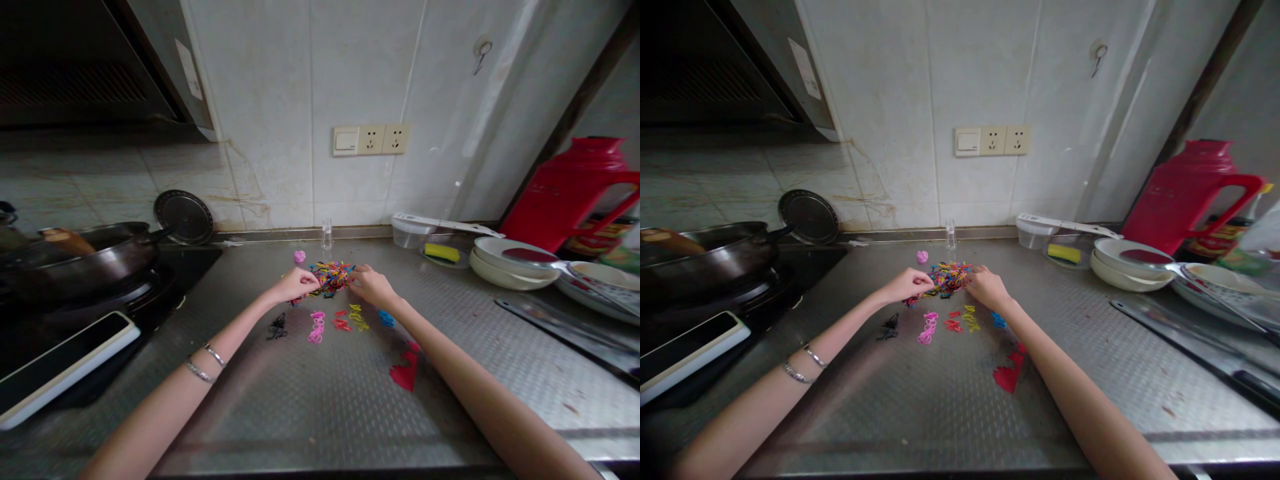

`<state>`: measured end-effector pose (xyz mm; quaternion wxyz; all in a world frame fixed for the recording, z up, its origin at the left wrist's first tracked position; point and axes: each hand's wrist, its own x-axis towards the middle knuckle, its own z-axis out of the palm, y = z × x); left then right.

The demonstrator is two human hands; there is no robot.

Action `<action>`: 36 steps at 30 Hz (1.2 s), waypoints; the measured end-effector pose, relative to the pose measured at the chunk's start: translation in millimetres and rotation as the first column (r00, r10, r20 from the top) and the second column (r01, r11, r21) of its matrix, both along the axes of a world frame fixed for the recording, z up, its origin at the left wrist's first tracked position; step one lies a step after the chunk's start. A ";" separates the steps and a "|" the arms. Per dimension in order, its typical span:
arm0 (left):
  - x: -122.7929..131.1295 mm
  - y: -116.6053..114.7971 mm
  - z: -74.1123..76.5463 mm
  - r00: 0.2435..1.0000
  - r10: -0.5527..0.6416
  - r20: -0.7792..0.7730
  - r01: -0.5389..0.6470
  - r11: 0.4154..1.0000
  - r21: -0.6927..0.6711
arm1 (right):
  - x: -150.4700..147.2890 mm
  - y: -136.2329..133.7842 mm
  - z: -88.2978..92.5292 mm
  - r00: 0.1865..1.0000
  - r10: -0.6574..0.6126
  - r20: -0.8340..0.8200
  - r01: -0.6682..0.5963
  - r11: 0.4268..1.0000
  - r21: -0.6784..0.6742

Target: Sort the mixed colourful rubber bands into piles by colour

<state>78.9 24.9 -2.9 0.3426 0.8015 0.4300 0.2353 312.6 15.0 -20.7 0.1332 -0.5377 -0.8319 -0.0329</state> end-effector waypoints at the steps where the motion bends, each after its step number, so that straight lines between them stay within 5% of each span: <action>1: -6.7 2.7 2.0 0.999 0.045 0.018 -0.045 0.999 -0.002 | 0.3 0.4 -0.4 1.000 0.002 -0.014 -0.002 1.000 0.000; 9: -45.1 8.6 -2.6 0.974 0.208 0.092 -0.204 0.977 -0.057 | -3.8 2.9 -10.6 1.000 -0.025 0.000 0.025 1.000 -0.013; 18: -52.8 9.3 -29.7 0.971 0.179 0.160 -0.161 0.980 -0.118 | -6.2 2.6 -15.3 0.997 -0.046 -0.061 0.047 0.999 0.015; 36: -57.6 2.4 -21.6 0.953 0.265 0.145 -0.253 0.963 -0.098 | 5.7 7.4 -9.6 0.980 -0.072 -0.187 0.083 0.995 0.053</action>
